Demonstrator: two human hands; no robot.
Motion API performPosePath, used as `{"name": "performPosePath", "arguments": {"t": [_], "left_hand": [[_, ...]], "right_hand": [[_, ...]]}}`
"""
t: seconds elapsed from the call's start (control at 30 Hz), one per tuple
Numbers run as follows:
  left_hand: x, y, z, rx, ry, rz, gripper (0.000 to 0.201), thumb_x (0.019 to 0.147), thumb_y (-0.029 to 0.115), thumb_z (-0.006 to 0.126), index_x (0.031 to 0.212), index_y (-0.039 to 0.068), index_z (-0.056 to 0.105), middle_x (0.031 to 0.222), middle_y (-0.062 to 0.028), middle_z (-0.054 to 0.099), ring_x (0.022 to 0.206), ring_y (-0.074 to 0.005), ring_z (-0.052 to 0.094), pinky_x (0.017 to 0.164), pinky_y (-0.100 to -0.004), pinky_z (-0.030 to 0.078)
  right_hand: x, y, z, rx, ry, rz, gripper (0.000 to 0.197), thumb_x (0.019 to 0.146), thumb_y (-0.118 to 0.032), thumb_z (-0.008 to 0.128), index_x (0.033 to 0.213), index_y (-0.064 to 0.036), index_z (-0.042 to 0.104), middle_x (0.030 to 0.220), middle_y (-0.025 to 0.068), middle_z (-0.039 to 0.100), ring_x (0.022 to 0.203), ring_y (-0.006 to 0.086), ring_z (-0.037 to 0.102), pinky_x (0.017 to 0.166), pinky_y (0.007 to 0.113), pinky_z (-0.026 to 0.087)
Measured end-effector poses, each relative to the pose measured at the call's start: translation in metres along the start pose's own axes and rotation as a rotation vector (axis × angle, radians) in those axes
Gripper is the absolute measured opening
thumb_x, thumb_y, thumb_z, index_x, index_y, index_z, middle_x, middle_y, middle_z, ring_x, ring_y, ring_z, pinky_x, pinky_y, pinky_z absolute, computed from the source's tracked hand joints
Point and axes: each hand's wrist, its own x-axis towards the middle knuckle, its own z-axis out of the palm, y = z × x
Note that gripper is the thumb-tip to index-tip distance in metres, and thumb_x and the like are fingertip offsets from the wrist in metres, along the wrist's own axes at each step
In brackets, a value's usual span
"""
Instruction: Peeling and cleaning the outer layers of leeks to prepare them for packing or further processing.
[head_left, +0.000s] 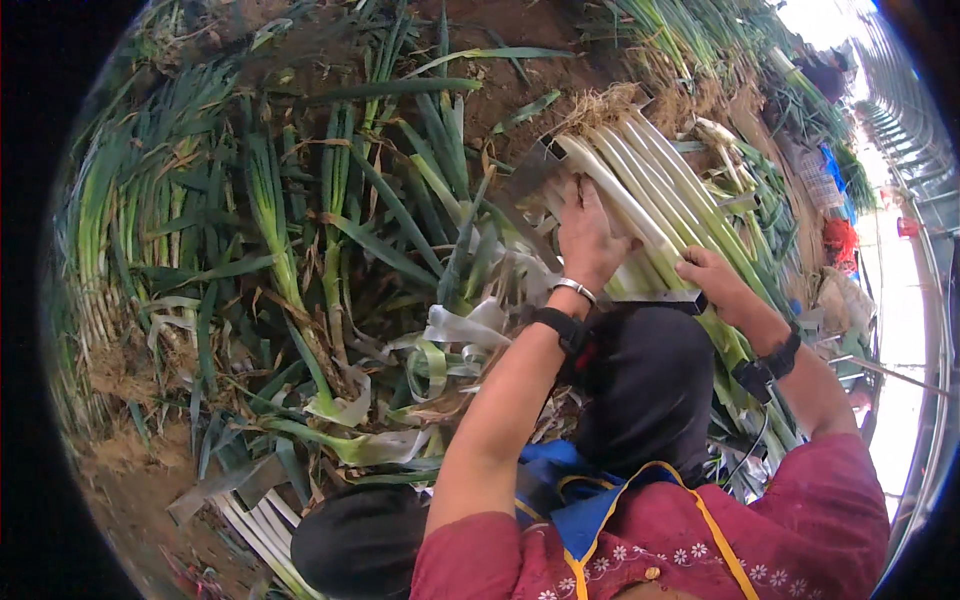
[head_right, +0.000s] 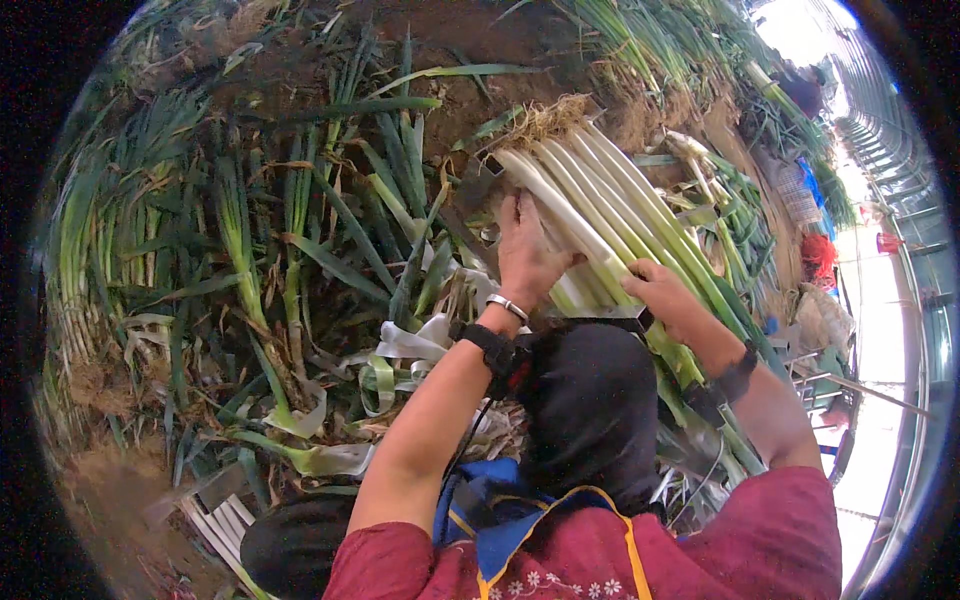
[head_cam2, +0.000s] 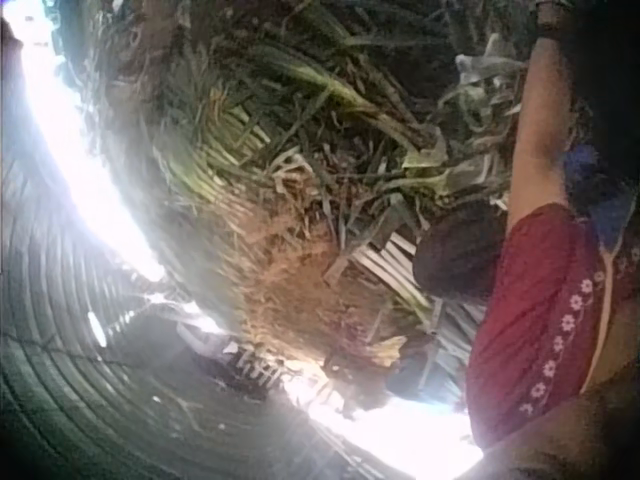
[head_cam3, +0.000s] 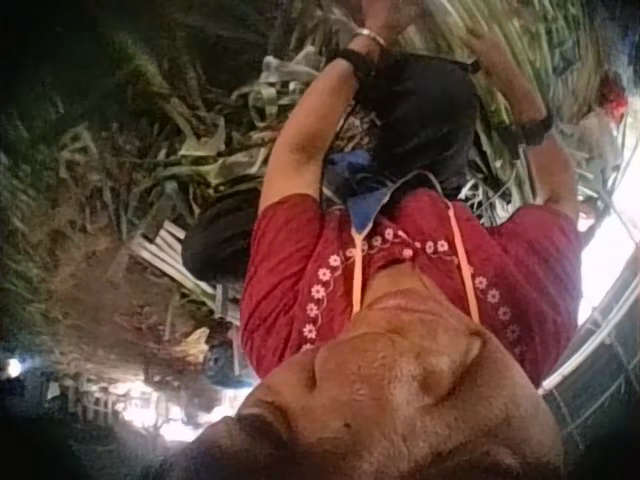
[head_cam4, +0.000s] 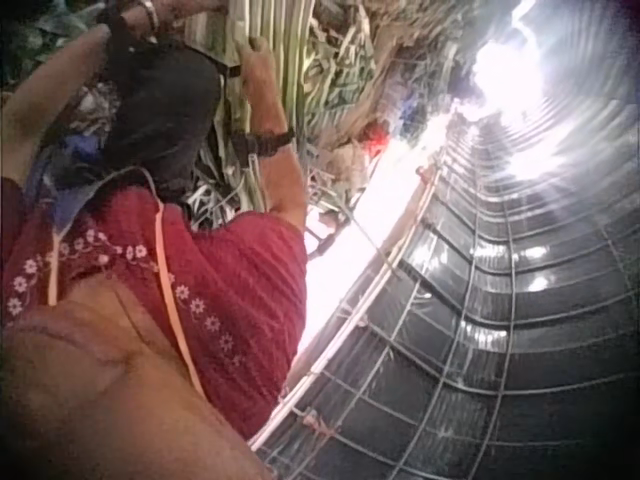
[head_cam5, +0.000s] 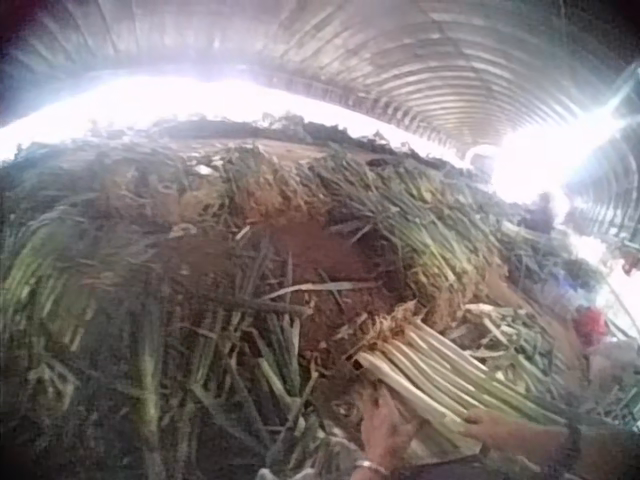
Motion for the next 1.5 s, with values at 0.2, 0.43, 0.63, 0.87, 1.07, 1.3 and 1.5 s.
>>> {"name": "performPosePath", "arguments": {"t": [0.2,0.43,0.63,0.87,1.07,1.3,1.5], "left_hand": [[0.006,0.007,-0.007,0.084,-0.057,0.084,0.118,0.046,0.028,0.087,0.139,-0.003,0.022,0.145,-0.0132,0.022,0.127,-0.0342,0.034,0.096,-0.0420,0.039],[0.011,0.009,-0.012,0.293,-0.067,0.140,0.116,0.044,0.037,0.086,0.138,0.001,0.029,0.148,-0.0063,0.022,0.122,-0.0314,0.038,0.090,-0.0478,0.040],[0.021,0.010,-0.023,0.426,-0.126,0.199,0.108,0.046,0.044,0.084,0.133,0.002,0.036,0.142,-0.0071,0.031,0.117,-0.0326,0.042,0.086,-0.0471,0.043],[0.028,-0.011,-0.036,0.397,-0.063,0.347,0.089,0.051,0.033,0.083,0.128,0.014,0.044,0.136,-0.0092,0.036,0.113,-0.0326,0.046,0.083,-0.0443,0.044],[0.033,-0.018,-0.031,0.435,0.028,0.547,0.076,0.057,0.019,0.078,0.127,0.025,0.049,0.136,-0.0084,0.036,0.110,-0.0305,0.047,0.082,-0.0415,0.044],[0.027,-0.018,-0.032,0.537,-0.043,0.501,0.070,0.069,0.001,0.058,0.131,0.031,0.046,0.137,-0.0087,0.034,0.106,-0.0300,0.048,0.078,-0.0392,0.046],[-0.004,-0.024,-0.068,0.450,-0.077,0.370,0.079,0.064,0.006,0.069,0.134,0.028,0.042,0.136,-0.0139,0.034,0.101,-0.0348,0.053,0.079,-0.0428,0.048]], "right_hand": [[-0.010,0.009,0.002,0.081,0.051,-0.080,0.044,0.087,-0.018,0.056,0.120,0.0089,0.047,0.114,0.0144,0.055,0.105,0.0189,0.050,0.093,0.030,0.038],[-0.014,-0.001,0.005,0.069,0.037,-0.072,0.045,0.087,-0.017,0.055,0.123,0.0095,0.045,0.118,0.0154,0.053,0.108,0.0207,0.050,0.094,0.030,0.037],[-0.013,-0.005,0.005,0.090,0.043,-0.041,0.049,0.088,-0.016,0.056,0.128,0.0087,0.042,0.126,0.0164,0.051,0.114,0.0217,0.048,0.098,0.030,0.035],[-0.011,-0.002,0.000,-0.048,-0.008,-0.102,0.050,0.087,-0.018,0.059,0.127,0.0084,0.045,0.121,0.0142,0.055,0.112,0.0195,0.051,0.096,0.030,0.039],[-0.004,0.010,-0.009,-0.124,-0.050,-0.202,0.048,0.088,-0.019,0.059,0.125,0.0080,0.047,0.122,0.0129,0.055,0.109,0.0196,0.053,0.094,0.029,0.040],[0.006,-0.006,-0.013,-0.274,-0.119,-0.158,0.052,0.084,-0.021,0.062,0.125,0.0080,0.048,0.121,0.0178,0.056,0.110,0.0215,0.054,0.095,0.030,0.040],[-0.011,-0.036,-0.013,-0.328,-0.163,-0.082,0.056,0.082,-0.027,0.064,0.122,0.0092,0.049,0.121,0.0197,0.055,0.113,0.0246,0.052,0.095,0.033,0.041]]}}
